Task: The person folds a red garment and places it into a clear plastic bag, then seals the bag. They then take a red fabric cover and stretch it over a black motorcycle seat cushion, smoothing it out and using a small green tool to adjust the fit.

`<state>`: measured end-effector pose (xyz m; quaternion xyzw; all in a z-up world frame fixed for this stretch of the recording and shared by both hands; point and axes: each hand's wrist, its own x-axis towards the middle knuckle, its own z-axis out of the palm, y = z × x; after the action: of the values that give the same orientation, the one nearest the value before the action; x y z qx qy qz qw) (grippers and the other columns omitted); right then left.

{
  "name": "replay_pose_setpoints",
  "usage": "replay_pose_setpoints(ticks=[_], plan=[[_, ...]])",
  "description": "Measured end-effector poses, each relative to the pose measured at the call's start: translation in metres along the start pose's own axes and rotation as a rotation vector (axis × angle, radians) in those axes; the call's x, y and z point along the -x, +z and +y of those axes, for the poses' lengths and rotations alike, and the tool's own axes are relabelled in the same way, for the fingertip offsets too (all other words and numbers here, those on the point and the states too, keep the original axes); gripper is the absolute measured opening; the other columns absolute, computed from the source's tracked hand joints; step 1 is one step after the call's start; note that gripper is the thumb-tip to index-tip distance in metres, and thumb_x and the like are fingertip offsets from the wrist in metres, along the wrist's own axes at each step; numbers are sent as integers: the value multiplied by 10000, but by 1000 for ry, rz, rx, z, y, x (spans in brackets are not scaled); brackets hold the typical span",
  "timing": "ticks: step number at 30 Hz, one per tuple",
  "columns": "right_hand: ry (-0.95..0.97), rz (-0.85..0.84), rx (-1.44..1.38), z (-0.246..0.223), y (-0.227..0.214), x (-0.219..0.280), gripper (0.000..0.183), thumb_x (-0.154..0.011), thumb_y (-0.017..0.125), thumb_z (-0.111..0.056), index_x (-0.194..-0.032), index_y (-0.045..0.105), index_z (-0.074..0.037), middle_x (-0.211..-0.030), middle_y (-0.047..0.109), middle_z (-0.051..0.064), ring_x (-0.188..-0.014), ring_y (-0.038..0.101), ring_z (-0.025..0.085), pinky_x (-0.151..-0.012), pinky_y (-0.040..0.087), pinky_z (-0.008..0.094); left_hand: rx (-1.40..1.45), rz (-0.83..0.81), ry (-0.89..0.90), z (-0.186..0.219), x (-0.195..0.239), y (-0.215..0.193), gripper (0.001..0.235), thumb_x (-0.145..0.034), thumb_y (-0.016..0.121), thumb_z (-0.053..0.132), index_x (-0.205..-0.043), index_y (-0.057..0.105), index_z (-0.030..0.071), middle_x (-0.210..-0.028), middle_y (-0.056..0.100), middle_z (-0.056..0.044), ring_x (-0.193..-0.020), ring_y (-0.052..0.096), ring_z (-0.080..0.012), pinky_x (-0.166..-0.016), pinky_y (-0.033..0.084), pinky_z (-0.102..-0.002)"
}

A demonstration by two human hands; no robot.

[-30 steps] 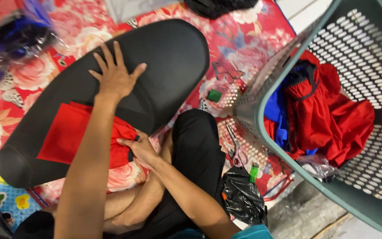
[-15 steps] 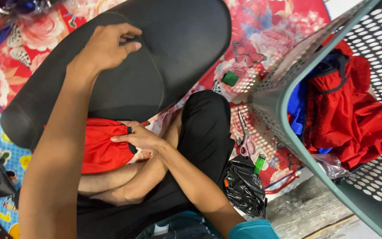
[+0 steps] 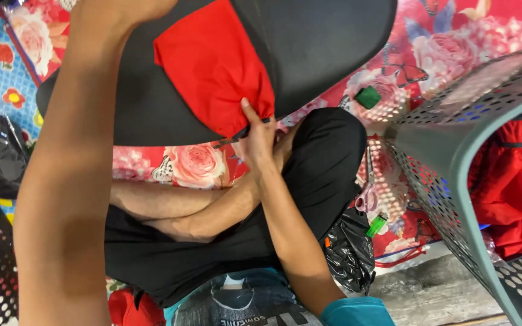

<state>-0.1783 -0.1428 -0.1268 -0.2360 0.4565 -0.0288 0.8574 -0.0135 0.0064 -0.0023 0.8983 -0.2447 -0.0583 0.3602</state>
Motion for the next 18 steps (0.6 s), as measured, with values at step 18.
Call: replay_pose_setpoints(ticks=[18], plan=[[90, -102, 45, -37, -10, -17, 306, -794, 854, 37, -1072, 727, 18, -967, 745, 256, -914, 756, 430, -806, 640, 602, -382, -539, -934, -34, 289, 68, 273, -917, 676, 470, -1106, 788, 308, -1029, 785, -38, -1049, 732, -340, -925, 578, -493]])
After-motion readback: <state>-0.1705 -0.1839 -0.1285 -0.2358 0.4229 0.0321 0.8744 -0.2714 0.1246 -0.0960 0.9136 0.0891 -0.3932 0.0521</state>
